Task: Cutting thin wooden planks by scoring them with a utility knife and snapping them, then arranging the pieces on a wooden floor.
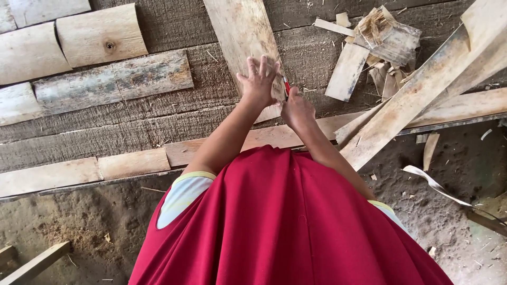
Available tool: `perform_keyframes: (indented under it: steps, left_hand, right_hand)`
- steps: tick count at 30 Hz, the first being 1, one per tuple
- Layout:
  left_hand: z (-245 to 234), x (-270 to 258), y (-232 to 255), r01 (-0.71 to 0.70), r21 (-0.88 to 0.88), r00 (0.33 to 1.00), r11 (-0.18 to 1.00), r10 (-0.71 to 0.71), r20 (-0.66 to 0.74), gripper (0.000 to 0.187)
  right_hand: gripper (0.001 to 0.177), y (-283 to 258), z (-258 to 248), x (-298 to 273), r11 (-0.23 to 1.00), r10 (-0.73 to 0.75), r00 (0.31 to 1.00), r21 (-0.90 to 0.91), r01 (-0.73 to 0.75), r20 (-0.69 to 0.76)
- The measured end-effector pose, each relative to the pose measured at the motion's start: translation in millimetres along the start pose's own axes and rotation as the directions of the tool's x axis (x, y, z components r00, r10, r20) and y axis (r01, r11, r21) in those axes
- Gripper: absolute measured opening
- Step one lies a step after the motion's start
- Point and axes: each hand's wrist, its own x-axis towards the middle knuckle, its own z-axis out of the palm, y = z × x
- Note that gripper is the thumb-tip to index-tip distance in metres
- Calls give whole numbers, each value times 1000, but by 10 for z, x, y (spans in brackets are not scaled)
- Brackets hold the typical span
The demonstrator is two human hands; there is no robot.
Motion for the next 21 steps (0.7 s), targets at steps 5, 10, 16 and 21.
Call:
perform_keyframes:
  steps: [5,10,16,21]
  left_hand:
    - [-44,9,27,24,5,998,1000,-24,51,116]
    - [-83,28,72,47,-27,995,999,-44,92,115]
    - [-236,13,96,70,0,985,998,-70,155,117]
    - [-442,-63,85,96,-51,937,994,-73,341,117]
  right_hand:
    - [37,81,114,12,1000,26,1000,-1,-26,17]
    - [34,99,63,-119,999,52,997,11,-53,57]
    - [32,5,-122,-376,993,81,992,73,-88,95]
    - [32,-133,-353,-610,980,152,973,99,-171,173]
